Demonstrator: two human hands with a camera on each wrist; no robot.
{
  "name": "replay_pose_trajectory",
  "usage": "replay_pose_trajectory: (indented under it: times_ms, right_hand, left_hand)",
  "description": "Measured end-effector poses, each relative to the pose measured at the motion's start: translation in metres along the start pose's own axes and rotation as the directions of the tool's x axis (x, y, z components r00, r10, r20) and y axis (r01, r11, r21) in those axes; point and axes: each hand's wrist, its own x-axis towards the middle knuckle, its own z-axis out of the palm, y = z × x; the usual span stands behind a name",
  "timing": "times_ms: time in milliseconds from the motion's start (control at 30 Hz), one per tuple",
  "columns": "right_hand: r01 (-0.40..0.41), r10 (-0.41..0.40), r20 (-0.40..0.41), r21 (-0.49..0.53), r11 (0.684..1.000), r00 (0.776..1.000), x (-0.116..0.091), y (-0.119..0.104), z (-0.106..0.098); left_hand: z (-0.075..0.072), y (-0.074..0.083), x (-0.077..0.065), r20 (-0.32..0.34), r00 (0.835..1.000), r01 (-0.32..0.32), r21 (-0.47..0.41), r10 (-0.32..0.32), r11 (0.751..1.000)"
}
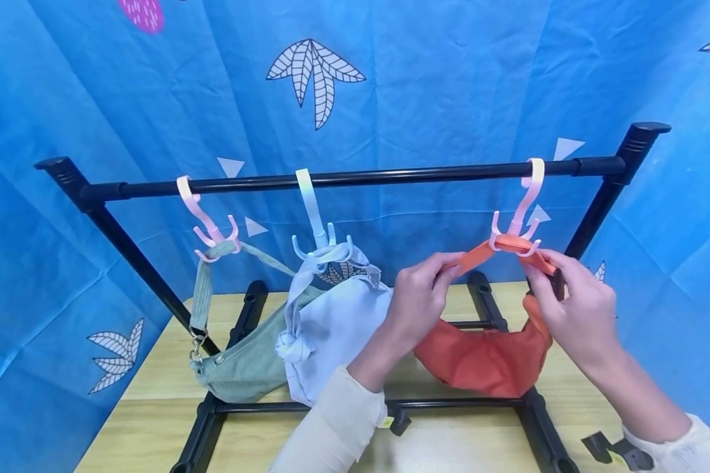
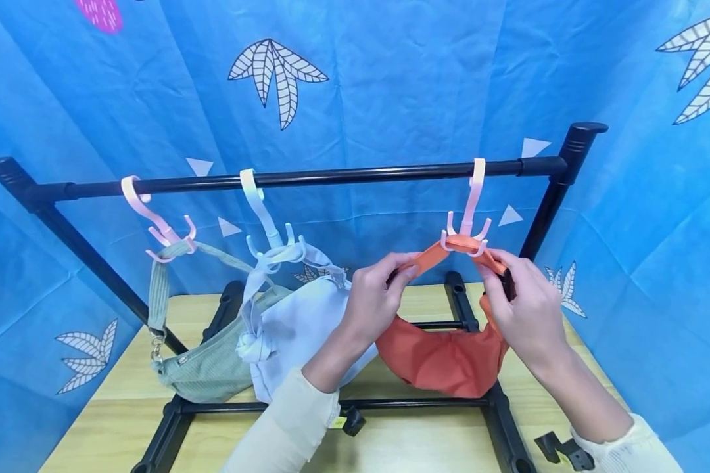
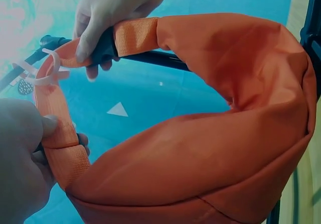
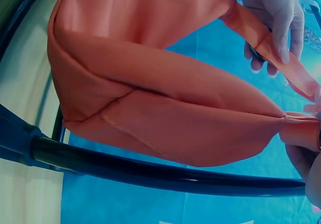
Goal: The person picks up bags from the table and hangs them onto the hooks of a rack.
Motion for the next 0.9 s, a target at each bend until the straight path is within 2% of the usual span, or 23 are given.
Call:
replay_pose_trajectory:
  times_ms: [200, 367, 633, 900]
  right_hand:
    - [-0.021, 0.021, -0.006, -0.024, 0.999, 1.0, -0.003, -0.001, -0.006]
    - [-0.044, 0.044, -0.057, -0.002, 0.999, 0.997, -0.008, -0.001, -0.006]
    - [-0.072, 0.073, -0.078, 0.011, 0.997, 0.994, -0.013, 0.0, -0.008]
    - [-0.053, 0.056, -0.119, 0.025, 0.998, 0.991, -0.014, 0.002, -0.009]
  left_hand:
    - [0.0, -0.002, -0.003, 0.001, 1.0, 0.024, -0.009, -0.024, 1.0]
    - [0.001, -0.004, -0.007, 0.009, 0.999, 0.044, -0.005, -0.044, 0.999]
    - [0.001, -0.009, -0.012, -0.007, 0.999, 0.043, 0.034, -0.043, 0.998]
    - [-0.002, -0.013, -0.018, -0.029, 0.998, 0.06, 0.026, -0.059, 0.998]
